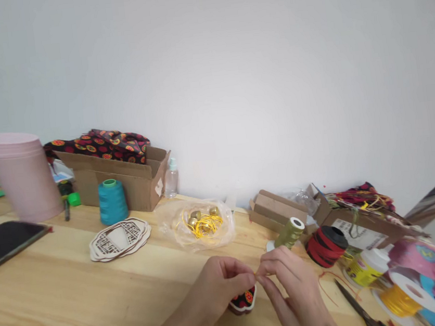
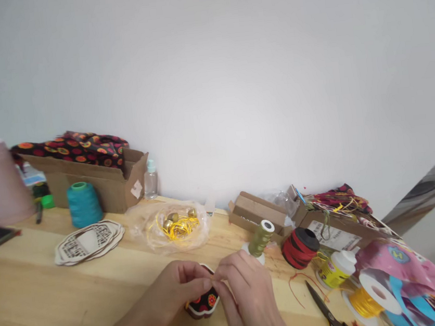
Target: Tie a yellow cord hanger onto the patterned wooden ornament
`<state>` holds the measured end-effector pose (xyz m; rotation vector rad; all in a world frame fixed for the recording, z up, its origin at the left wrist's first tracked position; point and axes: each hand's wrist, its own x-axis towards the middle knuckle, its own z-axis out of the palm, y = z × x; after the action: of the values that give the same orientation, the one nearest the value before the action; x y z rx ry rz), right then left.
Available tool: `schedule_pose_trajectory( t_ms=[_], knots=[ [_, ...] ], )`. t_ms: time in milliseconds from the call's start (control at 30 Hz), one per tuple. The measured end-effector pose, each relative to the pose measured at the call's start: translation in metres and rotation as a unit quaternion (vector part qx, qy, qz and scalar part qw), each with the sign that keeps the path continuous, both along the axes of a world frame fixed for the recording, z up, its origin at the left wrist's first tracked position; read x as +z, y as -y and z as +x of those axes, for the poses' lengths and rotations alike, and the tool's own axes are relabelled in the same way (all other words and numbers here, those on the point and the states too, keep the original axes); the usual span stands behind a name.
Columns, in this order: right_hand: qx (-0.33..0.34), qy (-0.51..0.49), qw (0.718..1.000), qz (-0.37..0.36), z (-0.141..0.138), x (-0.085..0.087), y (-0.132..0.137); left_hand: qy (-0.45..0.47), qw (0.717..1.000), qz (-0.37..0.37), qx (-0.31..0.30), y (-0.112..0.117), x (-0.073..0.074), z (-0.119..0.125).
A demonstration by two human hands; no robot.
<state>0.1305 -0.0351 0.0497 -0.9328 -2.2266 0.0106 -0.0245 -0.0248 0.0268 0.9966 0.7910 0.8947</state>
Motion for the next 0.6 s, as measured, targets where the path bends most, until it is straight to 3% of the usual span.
schedule_pose_trajectory(
  t_ms=[233, 433, 600],
  knots=[
    [-0.024, -0.093, 0.992, -0.084, -0.0076, -0.0066, 0.0013, -0.077, 0.99, 0.107, 0.048, -0.0026, -0.0044, 0.0009],
    [-0.045, -0.141, 0.974, -0.172, -0.0055, 0.0004, -0.0019, -0.048, 0.996, 0.077, 0.026, -0.0011, -0.0045, 0.0012],
    [-0.038, -0.184, 0.946, -0.265, -0.0023, -0.0003, -0.0057, -0.079, 0.99, 0.101, 0.052, -0.0011, -0.0055, 0.003]
  ],
)
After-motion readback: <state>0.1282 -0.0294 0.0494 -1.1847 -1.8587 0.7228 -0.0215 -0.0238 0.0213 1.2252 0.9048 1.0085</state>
